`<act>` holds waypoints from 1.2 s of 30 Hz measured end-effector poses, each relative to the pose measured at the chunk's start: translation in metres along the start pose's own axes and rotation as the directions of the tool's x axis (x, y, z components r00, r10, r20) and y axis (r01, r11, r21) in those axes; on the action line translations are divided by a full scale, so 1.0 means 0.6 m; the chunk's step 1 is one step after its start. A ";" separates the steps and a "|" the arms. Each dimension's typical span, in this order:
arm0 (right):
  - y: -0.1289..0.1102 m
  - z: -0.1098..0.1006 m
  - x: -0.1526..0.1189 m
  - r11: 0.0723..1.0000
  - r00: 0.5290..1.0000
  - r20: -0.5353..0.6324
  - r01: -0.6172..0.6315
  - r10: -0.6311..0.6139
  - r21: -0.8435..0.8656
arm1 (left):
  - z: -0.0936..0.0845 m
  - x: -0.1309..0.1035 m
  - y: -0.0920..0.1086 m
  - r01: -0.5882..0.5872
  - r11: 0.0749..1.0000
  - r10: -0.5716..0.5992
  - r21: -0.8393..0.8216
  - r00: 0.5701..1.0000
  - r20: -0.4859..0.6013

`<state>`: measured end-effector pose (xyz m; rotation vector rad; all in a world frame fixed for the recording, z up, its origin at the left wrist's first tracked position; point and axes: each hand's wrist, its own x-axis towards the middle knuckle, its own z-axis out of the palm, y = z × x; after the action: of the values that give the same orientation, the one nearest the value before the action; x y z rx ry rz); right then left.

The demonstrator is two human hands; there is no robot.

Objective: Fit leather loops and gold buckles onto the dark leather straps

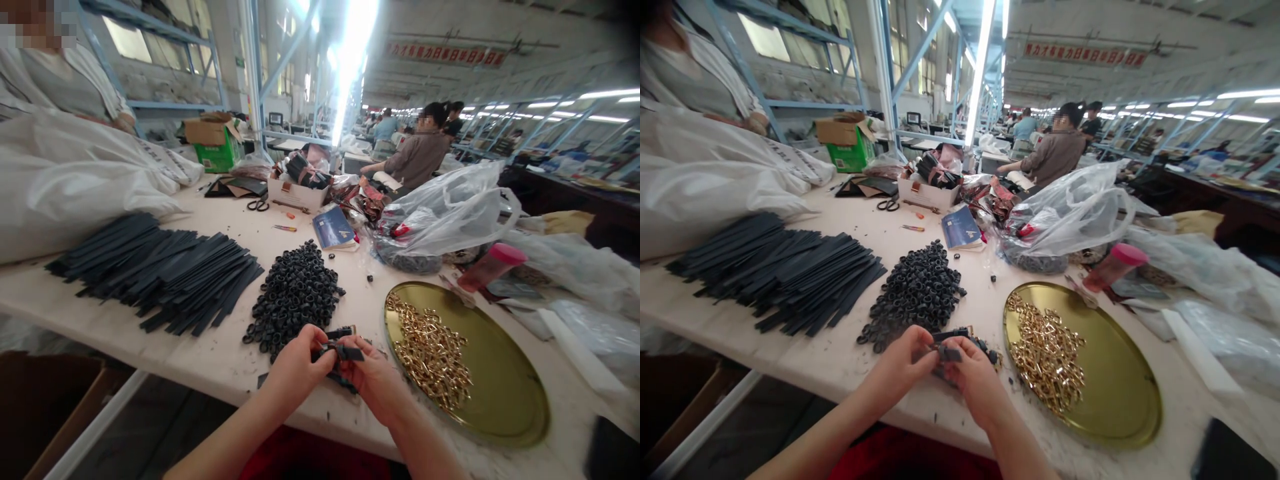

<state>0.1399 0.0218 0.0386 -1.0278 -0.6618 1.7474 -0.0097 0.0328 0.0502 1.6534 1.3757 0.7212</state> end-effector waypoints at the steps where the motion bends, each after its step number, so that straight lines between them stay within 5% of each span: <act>1: 0.005 0.000 -0.009 0.999 0.999 0.025 -0.032 0.031 0.012 | -0.001 -0.009 0.004 -0.002 0.999 0.002 0.035 1.000 0.000; 8: 0.035 -0.004 -0.066 0.979 0.962 0.203 -0.195 0.181 0.052 | -0.003 -0.060 0.020 -0.021 0.982 0.013 0.187 0.999 0.044; 13: 0.039 0.003 -0.084 0.979 0.990 0.071 0.132 -0.123 -0.153 | 0.001 -0.089 0.022 0.067 0.969 -0.023 -0.237 0.983 0.183; 19: 0.045 -0.003 -0.088 0.720 0.875 -0.096 0.323 -0.475 -0.614 | 0.000 -0.107 0.026 0.179 0.845 -0.043 -0.503 0.962 0.270; 27: 0.031 -0.020 -0.105 0.551 0.948 0.170 0.295 -0.268 -0.780 | 0.008 -0.105 -0.001 0.310 0.822 -0.118 -0.478 0.914 0.389; 29: 0.034 -0.022 -0.103 0.599 0.961 0.124 0.252 -0.247 -0.760 | 0.010 -0.102 0.000 0.301 0.830 -0.113 -0.468 0.915 0.388; 33: 0.041 -0.019 -0.095 0.876 0.998 -0.010 0.051 -0.064 -0.480 | 0.011 -0.091 0.004 0.295 0.803 -0.079 -0.518 0.914 0.399; 36: 0.040 -0.020 -0.091 0.865 0.997 0.003 0.067 -0.075 -0.498 | 0.015 -0.085 0.000 0.359 0.741 -0.118 -0.568 0.902 0.416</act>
<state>0.1492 -0.0377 0.0323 -1.3433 -1.1678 1.5309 -0.0138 -0.0185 0.0504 0.9695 0.9125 0.6013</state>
